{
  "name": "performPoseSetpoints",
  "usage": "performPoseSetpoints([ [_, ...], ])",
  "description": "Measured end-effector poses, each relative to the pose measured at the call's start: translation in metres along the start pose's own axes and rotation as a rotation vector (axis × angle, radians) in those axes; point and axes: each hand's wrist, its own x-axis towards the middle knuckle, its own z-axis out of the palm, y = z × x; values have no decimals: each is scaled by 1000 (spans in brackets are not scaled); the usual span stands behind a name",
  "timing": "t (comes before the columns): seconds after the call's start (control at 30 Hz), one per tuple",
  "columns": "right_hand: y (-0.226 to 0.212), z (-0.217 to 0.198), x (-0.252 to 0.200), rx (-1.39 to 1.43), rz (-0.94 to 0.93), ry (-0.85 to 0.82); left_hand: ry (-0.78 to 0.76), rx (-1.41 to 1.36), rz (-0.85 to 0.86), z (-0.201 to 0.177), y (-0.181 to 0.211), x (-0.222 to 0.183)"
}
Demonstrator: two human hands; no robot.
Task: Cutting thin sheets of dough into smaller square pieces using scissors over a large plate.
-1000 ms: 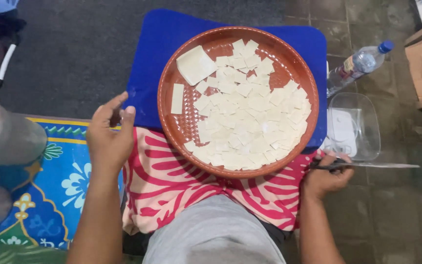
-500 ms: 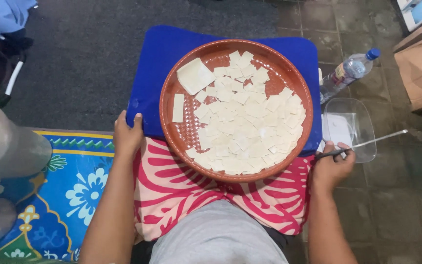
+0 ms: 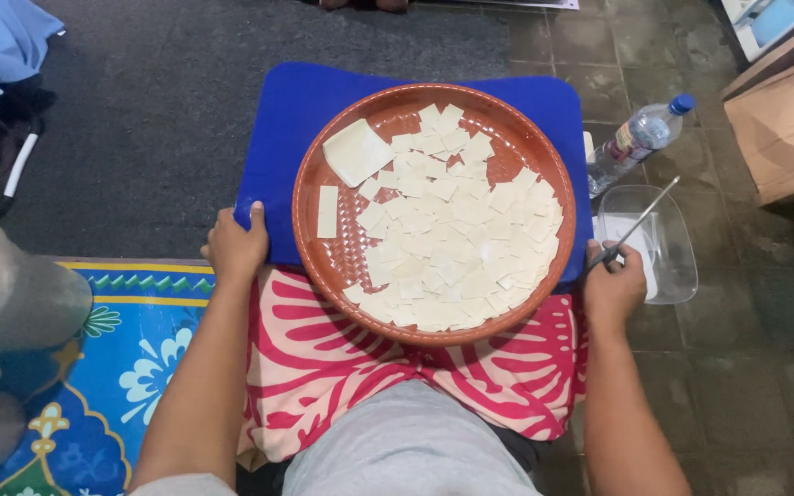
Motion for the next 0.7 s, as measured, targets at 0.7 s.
performPoseSetpoints([
  [0.7, -25, -5, 24, -267, -80, -112, -10, -57, -88, 9, 6, 19],
])
